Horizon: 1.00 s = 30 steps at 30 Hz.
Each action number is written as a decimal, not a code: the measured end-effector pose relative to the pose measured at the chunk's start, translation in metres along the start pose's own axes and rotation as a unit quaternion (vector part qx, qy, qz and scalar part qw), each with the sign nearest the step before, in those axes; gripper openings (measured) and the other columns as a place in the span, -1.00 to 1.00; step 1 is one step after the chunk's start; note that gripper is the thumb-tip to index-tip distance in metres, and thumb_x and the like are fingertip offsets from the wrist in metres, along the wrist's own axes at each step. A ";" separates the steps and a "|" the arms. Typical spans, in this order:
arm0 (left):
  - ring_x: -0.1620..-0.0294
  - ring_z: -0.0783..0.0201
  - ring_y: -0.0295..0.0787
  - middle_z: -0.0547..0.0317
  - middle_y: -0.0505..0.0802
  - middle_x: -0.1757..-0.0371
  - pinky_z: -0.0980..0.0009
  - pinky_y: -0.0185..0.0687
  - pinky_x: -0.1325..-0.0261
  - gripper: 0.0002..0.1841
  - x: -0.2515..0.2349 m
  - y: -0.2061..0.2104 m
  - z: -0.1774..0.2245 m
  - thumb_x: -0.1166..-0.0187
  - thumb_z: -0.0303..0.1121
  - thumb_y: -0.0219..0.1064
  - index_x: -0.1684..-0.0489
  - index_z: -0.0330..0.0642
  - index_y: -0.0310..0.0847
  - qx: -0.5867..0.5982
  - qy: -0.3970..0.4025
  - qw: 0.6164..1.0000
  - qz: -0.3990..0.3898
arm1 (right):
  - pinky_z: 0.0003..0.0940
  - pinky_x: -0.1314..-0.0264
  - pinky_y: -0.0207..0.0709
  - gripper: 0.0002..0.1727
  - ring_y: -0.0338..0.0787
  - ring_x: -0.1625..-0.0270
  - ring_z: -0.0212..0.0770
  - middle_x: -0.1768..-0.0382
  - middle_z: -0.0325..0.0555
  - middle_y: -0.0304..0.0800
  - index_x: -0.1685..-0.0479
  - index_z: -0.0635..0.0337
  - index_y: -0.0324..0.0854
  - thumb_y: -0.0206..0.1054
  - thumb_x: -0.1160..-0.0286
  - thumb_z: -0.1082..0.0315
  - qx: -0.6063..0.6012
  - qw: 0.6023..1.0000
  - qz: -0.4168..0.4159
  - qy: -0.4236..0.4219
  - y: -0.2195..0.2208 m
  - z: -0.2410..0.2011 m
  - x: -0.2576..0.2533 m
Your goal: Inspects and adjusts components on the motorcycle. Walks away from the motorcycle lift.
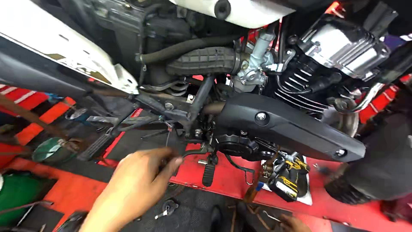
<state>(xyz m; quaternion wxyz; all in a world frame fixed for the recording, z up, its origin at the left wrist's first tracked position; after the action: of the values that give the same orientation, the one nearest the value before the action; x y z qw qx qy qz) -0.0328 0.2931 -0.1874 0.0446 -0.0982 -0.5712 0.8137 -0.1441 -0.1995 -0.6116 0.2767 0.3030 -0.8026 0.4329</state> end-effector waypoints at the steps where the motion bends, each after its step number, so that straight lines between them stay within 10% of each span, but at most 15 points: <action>1: 0.52 0.38 0.71 0.52 0.74 0.54 0.12 0.68 0.46 -0.55 -0.022 0.004 0.014 -0.72 0.19 -0.03 0.27 0.29 0.77 -0.024 0.001 1.000 0.007 | 0.37 -0.33 0.56 -0.57 0.84 -0.16 0.22 -0.06 0.19 0.87 -0.32 0.15 0.70 0.22 -0.70 0.08 -0.009 1.000 0.018 0.020 0.002 0.018 0.002; 6: 0.16 -0.20 0.83 -0.12 0.83 0.27 -0.23 0.67 0.17 -0.65 -0.099 0.066 0.054 -0.70 -0.06 0.17 0.13 -0.16 0.72 -0.209 -0.106 0.961 -0.144 | 0.17 -0.07 0.71 -0.61 0.86 0.14 0.06 0.14 0.12 0.85 -0.30 0.19 0.67 0.16 -0.75 0.14 -0.169 0.964 0.194 0.059 -0.008 0.045 0.010; 15: 0.13 -0.54 0.74 -0.54 0.76 0.22 -0.56 0.51 0.19 -0.60 -0.108 0.087 0.026 -0.58 -0.15 0.30 0.32 -0.45 0.63 -0.153 -0.273 0.948 -0.063 | 0.15 -0.29 0.68 -0.66 0.87 -0.15 0.05 -0.05 0.05 0.89 -0.20 0.18 0.77 0.19 -0.71 0.22 -0.128 0.887 0.443 0.011 -0.033 0.081 0.020; 18: 0.08 -0.58 0.72 -0.59 0.75 0.19 -0.60 0.48 0.10 -0.63 -0.113 0.079 0.033 -0.59 -0.22 0.31 0.26 -0.50 0.62 -0.144 -0.296 0.942 -0.060 | 0.17 -0.05 0.74 -0.64 0.91 0.05 0.06 0.10 0.07 0.90 -0.21 0.24 0.73 0.12 -0.76 0.24 -0.160 0.849 0.503 0.017 -0.052 0.107 0.034; 22: -0.21 -0.49 0.60 -0.61 0.70 -0.14 -0.47 0.32 -0.25 -0.72 -0.111 0.084 0.096 -0.78 -0.47 0.15 -0.14 -0.61 0.58 -0.076 -0.307 0.945 -0.087 | 0.30 -0.11 0.66 -0.60 0.88 0.02 0.18 0.11 0.14 0.88 -0.34 0.12 0.67 0.09 -0.79 0.14 -0.228 0.881 0.385 0.156 -0.070 0.153 0.013; 30: -0.30 -0.26 0.69 -0.39 0.77 -0.21 -0.29 0.49 -0.38 -0.68 -0.119 0.087 0.047 -0.60 -0.45 0.38 -0.22 -0.46 0.65 -0.067 -0.295 0.953 -0.028 | 0.47 -0.26 0.54 -0.54 0.75 -0.25 0.41 -0.24 0.40 0.72 -0.44 0.28 0.57 0.28 -0.60 0.29 -0.220 0.892 0.371 0.132 -0.116 0.140 -0.007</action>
<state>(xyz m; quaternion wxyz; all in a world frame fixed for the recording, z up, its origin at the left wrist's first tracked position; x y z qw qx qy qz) 0.0771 0.1978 -0.2401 -0.1102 0.1592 -0.6150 0.7644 -0.0803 -0.3695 -0.6211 0.2591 -0.1455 -0.8875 0.3521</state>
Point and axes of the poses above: each hand's wrist, its own x-axis away from the middle knuckle, its own y-axis out of the palm, z = x × y, the point moved 9 cm from there along -x, towards the middle knuckle
